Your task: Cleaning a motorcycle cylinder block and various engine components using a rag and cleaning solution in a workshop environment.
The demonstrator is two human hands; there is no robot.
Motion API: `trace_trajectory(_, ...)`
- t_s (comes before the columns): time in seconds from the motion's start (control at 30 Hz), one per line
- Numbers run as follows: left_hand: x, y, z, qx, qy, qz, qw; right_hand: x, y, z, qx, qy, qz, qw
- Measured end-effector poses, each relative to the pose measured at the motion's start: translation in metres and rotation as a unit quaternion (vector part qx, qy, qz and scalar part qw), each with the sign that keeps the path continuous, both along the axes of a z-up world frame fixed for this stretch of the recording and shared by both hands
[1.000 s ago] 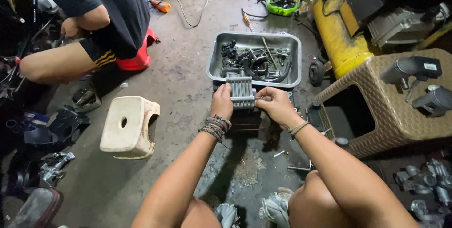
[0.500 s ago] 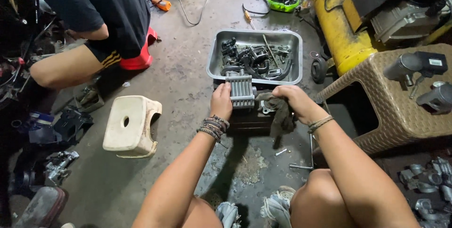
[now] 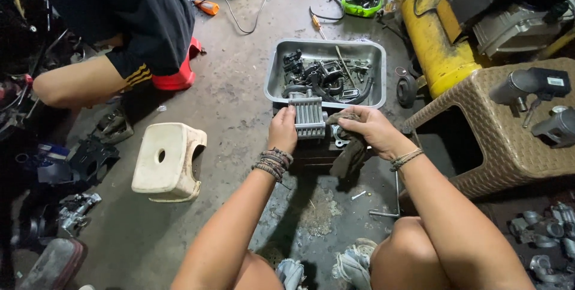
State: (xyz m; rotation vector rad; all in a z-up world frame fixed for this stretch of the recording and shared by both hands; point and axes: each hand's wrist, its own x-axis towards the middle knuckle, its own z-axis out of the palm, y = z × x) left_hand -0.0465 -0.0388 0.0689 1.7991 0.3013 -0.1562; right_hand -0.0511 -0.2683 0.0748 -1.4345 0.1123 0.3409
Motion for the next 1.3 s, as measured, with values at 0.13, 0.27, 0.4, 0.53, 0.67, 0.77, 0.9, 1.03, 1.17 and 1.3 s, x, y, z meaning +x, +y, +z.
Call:
trace_trajectory(0.13,0.009,0.005,-0.009,0.024,-0.001,0.026,0.999,0.001,0.000,0.001,0.018,-0.004,-0.022,1.000)
trace_trajectory(0.27,0.018,0.006,-0.014,0.040,0.008,0.040,0.998,0.000,0.014,0.012,0.023,-0.050,-0.060,0.997)
trace_trajectory(0.4,0.007,0.004,0.005,0.095,-0.013,0.008,0.995,0.004,0.029,0.010,0.057,-0.102,-0.075,0.990)
trace_trajectory(0.53,-0.006,-0.001,0.024,0.149,-0.084,0.021,0.985,0.002,0.036,0.012,0.060,-0.110,-0.070,0.990)
trace_trajectory(0.67,-0.006,0.001,0.023,0.209,-0.216,0.018,0.954,0.002,0.035,0.010,0.062,-0.114,-0.073,0.989)
trace_trajectory(0.77,-0.011,0.002,0.032,0.215,-0.302,-0.006,0.929,0.001,0.034,0.013,0.056,-0.123,-0.079,0.988)
trace_trajectory(0.9,-0.016,0.001,0.042,0.213,-0.397,-0.075,0.889,0.003,0.028,0.010,0.058,-0.118,-0.080,0.988)
trace_trajectory(1.03,-0.016,-0.004,0.039,0.201,-0.417,-0.118,0.879,-0.005,0.024,0.016,0.046,-0.123,-0.053,0.990)
trace_trajectory(1.17,-0.017,0.002,0.050,0.128,-0.414,-0.126,0.893,-0.016,0.015,0.036,0.006,-0.100,0.006,0.995)
trace_trajectory(1.3,-0.020,0.012,0.053,-0.028,-0.379,-0.135,0.915,-0.032,0.008,0.062,-0.058,-0.090,0.106,0.989)
